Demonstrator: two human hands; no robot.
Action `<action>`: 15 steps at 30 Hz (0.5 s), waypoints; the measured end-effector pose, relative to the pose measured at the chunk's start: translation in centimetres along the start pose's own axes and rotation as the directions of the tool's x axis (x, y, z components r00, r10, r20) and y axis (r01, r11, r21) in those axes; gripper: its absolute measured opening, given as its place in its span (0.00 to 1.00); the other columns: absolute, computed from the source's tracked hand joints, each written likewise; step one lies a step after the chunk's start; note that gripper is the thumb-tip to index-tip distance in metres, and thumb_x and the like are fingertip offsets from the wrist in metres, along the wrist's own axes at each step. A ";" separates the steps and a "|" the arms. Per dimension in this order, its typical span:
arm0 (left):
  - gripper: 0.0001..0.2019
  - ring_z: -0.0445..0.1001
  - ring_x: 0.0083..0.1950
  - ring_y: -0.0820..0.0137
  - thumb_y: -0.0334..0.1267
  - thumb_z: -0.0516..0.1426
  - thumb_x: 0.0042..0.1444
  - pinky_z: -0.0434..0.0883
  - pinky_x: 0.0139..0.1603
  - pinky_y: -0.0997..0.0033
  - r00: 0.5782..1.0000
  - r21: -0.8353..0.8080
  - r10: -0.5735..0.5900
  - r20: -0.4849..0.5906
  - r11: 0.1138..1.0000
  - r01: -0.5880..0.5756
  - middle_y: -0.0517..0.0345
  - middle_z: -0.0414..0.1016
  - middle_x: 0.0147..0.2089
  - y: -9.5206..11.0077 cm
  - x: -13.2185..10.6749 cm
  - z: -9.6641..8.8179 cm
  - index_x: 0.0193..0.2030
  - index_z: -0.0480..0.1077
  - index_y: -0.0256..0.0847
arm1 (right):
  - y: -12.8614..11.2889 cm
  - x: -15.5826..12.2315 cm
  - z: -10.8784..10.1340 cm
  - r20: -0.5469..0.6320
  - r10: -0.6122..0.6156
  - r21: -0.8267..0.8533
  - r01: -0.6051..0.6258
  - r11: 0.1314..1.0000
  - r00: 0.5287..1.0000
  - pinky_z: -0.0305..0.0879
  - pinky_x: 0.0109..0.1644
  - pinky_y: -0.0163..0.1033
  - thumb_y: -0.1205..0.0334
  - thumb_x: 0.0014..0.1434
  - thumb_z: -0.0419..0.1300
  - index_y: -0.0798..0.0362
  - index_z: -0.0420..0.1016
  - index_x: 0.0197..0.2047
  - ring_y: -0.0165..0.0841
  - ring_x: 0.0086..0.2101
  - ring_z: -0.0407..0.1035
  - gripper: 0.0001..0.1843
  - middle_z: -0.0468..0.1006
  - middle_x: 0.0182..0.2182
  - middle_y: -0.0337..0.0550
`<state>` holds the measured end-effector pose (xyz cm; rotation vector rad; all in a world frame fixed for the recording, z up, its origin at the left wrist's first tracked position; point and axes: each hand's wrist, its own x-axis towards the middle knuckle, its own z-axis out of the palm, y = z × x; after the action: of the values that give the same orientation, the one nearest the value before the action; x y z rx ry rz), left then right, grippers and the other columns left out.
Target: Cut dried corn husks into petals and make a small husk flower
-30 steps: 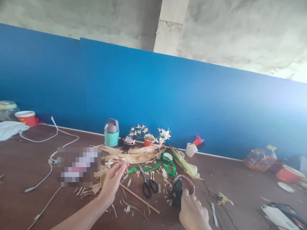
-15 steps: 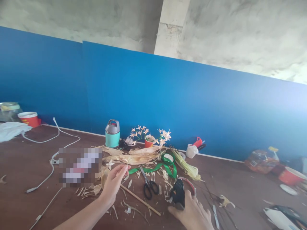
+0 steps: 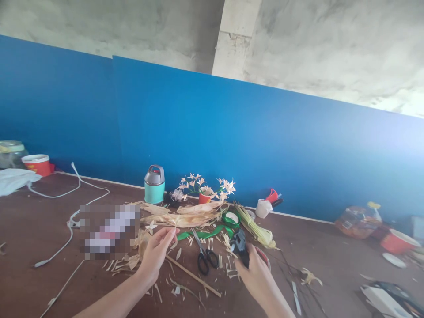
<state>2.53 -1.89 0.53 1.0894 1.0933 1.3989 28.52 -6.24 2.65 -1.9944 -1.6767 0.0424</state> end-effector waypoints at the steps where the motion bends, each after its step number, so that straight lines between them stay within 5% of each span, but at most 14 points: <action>1: 0.16 0.65 0.31 0.70 0.50 0.56 0.49 0.61 0.32 0.74 1.000 -0.005 -0.004 0.000 1.000 0.004 0.60 0.69 0.25 0.0 0.0 0.0 0.23 0.70 0.39 | -0.5 0.1 0.2 -0.005 -0.009 0.023 0.009 1.000 1.000 0.66 0.34 0.37 0.57 0.49 0.54 0.51 0.71 0.38 0.39 0.32 0.73 0.13 0.77 0.28 0.42; 5: 0.16 0.65 0.29 0.70 0.52 0.57 0.48 0.62 0.32 0.74 1.000 -0.002 -0.009 -0.004 1.000 0.009 0.61 0.67 0.23 -0.1 0.0 0.1 0.27 0.72 0.39 | -4.0 -0.3 0.9 -0.004 -0.186 0.173 0.184 0.968 0.983 0.63 0.28 0.35 0.61 0.53 0.53 0.50 0.68 0.35 0.34 0.25 0.69 0.06 0.74 0.24 0.40; 9: 0.17 0.64 0.29 0.70 0.52 0.55 0.50 0.61 0.32 0.75 0.999 0.018 0.028 0.024 0.999 -0.028 0.61 0.66 0.23 -0.3 0.0 0.0 0.26 0.70 0.39 | -8.0 -1.3 2.4 -0.040 -0.451 0.294 0.442 0.847 0.891 0.63 0.31 0.35 0.64 0.54 0.53 0.51 0.65 0.28 0.33 0.27 0.67 0.04 0.71 0.26 0.40; 15: 0.18 0.65 0.27 0.70 0.53 0.56 0.47 0.63 0.30 0.74 0.999 0.036 0.047 0.022 0.998 -0.048 0.61 0.66 0.21 -0.4 0.1 0.2 0.21 0.68 0.38 | -9.7 -2.2 4.8 -0.088 -0.494 0.401 0.485 0.777 0.865 0.65 0.32 0.35 0.68 0.54 0.53 0.51 0.67 0.32 0.33 0.28 0.68 0.04 0.70 0.28 0.41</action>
<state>2.74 -1.75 0.18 1.1604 1.0876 1.4066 17.58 -5.59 1.84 -1.2106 -1.9624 0.2137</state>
